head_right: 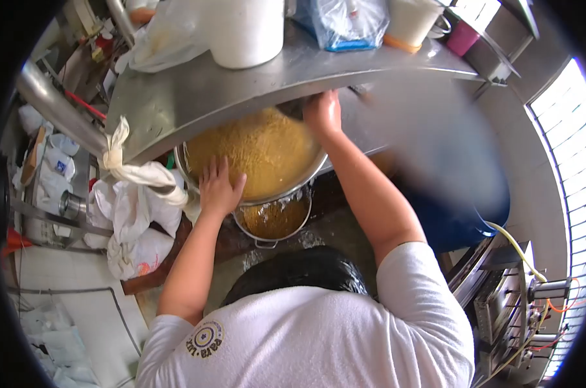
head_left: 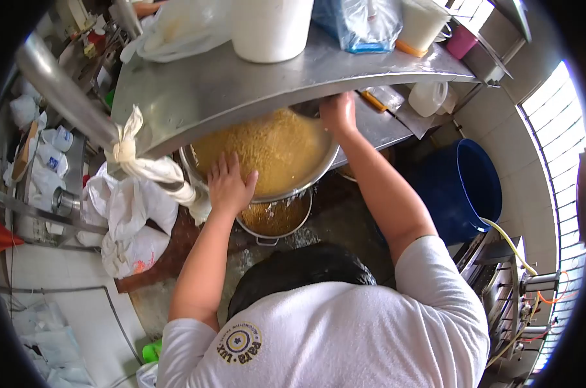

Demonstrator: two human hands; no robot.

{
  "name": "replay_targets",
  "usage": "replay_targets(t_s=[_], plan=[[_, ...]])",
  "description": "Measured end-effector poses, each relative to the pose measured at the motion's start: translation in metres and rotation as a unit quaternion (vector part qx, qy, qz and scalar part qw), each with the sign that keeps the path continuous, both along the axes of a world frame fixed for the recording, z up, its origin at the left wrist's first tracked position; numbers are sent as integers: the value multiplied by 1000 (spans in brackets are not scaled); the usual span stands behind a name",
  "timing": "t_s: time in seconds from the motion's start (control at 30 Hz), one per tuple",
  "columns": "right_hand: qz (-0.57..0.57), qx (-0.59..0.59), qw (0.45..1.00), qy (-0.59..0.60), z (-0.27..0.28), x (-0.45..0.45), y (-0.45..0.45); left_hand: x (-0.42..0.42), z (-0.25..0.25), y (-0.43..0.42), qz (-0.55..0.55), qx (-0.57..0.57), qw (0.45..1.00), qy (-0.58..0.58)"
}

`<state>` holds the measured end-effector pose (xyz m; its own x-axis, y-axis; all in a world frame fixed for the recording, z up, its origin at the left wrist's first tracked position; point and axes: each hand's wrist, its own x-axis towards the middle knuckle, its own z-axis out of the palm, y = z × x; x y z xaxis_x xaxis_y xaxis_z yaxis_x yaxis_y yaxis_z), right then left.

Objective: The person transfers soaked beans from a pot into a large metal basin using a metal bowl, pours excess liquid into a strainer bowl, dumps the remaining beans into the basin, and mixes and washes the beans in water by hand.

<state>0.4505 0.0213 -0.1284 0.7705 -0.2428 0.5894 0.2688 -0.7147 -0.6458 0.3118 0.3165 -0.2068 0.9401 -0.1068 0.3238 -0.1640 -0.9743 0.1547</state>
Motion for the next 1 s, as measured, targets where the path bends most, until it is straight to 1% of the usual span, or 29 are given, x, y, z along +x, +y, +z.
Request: replay_targets(t_s=[0.03,0.07,0.13,0.17,0.2,0.23,0.27,0.3,0.33,0.37,0.43,0.53,0.67,0.73,0.77,0.8,0.87,0.93,1.0], plan=[[-19,92,995,37,1,-7,0,-3,4,-2,14,-15,999,25],[-4,184,981,69,-11,-7,-9,-4,8,-6,24,-30,998,46],[-11,330,940,88,-64,20,-24,-2,6,-5,20,-25,999,36],[-21,315,944,93,-44,-2,-22,-1,3,-4,15,-25,999,27],[12,435,887,151,0,-31,-13,-1,2,-4,12,-24,999,20],[4,473,866,162,19,-46,-7,-3,4,-5,5,-23,1000,9],[5,474,868,151,11,-45,-13,-4,6,-6,8,-21,1000,11],[69,544,822,154,-6,-40,-22,-5,8,-6,13,-18,1000,16],[134,608,766,159,-6,-44,-25,-5,8,-7,11,-17,1000,10],[136,608,767,154,-6,-47,-26,-5,8,-6,11,-14,1000,6],[143,648,727,177,-5,-57,-28,-7,8,-6,10,-8,1000,1],[163,647,721,189,-8,-64,-36,-7,8,-8,10,-8,1000,2],[152,643,726,190,-3,-72,-41,-4,7,-8,14,-13,1000,11],[140,629,743,179,-5,-71,-46,-7,5,-7,18,-18,999,21],[132,634,746,155,-10,-68,-48,-7,8,-8,16,-17,1000,17],[140,633,746,153,-14,-66,-55,-7,8,-8,17,-15,1000,15],[136,641,742,146,-3,-74,-63,-7,7,-9,26,-6,999,31],[148,656,728,133,-16,-70,-80,-6,8,-9,23,0,999,24],[151,692,695,125,-11,-86,-91,-7,6,-9,28,3,999,35]])
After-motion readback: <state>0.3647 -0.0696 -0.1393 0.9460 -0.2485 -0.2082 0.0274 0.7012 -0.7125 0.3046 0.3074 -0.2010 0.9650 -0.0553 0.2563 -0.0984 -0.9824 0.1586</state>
